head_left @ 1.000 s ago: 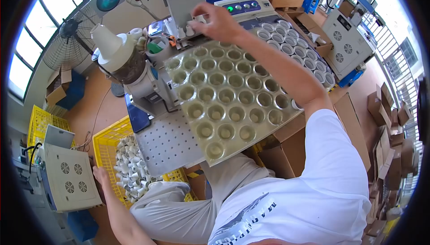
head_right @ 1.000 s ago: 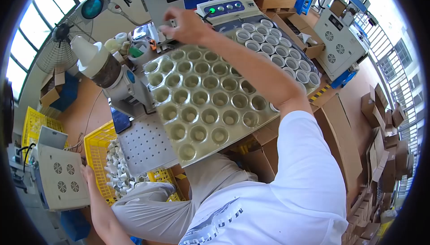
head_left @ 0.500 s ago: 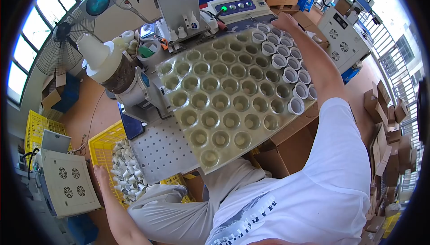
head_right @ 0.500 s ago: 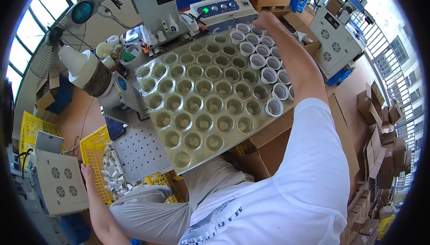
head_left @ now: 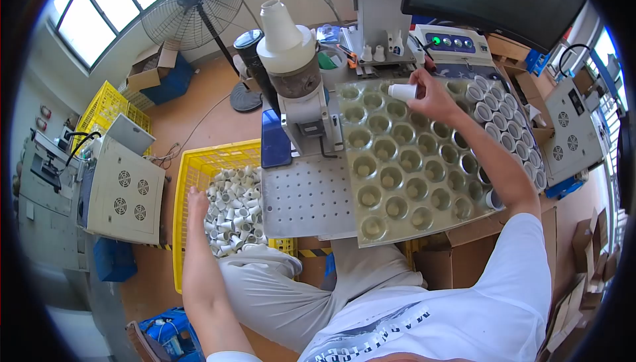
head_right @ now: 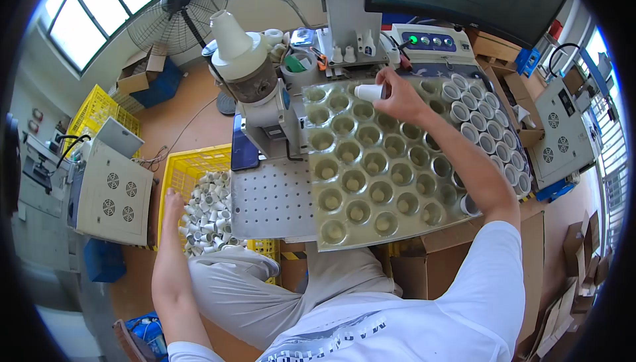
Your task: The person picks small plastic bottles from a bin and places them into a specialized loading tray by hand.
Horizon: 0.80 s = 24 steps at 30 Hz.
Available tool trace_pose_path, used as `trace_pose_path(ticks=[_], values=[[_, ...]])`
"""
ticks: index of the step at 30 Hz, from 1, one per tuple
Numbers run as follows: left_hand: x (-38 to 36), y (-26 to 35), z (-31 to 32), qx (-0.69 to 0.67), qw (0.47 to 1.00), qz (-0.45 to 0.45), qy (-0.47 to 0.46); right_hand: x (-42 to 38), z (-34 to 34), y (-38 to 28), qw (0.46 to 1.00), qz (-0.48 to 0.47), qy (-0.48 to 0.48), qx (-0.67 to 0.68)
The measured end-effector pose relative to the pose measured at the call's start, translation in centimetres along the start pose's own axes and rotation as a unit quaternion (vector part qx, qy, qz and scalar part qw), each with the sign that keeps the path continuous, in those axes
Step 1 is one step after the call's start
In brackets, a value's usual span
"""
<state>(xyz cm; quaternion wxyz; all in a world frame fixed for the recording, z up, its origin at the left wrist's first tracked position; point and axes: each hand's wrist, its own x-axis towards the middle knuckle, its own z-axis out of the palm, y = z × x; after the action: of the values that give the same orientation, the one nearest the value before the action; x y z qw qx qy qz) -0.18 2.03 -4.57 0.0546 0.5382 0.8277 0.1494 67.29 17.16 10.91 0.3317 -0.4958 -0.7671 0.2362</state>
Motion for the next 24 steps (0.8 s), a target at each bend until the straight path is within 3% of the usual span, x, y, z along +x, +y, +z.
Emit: trace_pose_path(ticks=[5, 7, 8, 10, 13, 17, 19, 23, 24], values=[[-1.2, 0.1, -1.4, 0.13, 0.986, 0.062, -0.083, -0.7, 1.5, -0.8, 0.997, -0.056, 0.045, -0.022], [-1.4, 1.5, -1.6, -0.072, 0.99, -0.119, -0.018, -0.9, 1.3, -0.8, 0.997, -0.051, 0.053, -0.014], [-1.4, 1.9, -1.8, -0.073, 0.99, -0.119, -0.018, -0.8, 1.1, -0.8, 0.997, -0.051, 0.053, -0.014], [-1.2, 1.5, -1.8, 0.019, 0.997, -0.035, -0.072, -0.9, 1.1, -0.8, 0.998, -0.043, 0.041, -0.019], [-0.5, 1.7, -1.0, -0.047, 0.993, -0.095, -0.047, -0.8, 1.0, -0.8, 0.998, -0.041, 0.041, -0.025], [-0.2, 1.4, -1.2, 0.005, 0.99, -0.034, -0.133, -0.9, 0.7, -1.1, 0.998, -0.039, 0.039, -0.023], [-0.6, 1.9, -1.1, -0.09, 0.989, -0.108, -0.046, -1.0, 0.7, -1.2, 0.998, -0.037, 0.037, -0.029], [-1.3, 3.2, -2.1, -0.086, 0.989, -0.116, -0.021, -1.0, 0.7, -1.4, 0.997, -0.051, 0.048, -0.03], [-1.4, 3.7, -2.6, -0.02, 0.998, -0.058, -0.031, -1.0, 0.7, -1.5, 0.997, -0.051, 0.049, -0.043]])
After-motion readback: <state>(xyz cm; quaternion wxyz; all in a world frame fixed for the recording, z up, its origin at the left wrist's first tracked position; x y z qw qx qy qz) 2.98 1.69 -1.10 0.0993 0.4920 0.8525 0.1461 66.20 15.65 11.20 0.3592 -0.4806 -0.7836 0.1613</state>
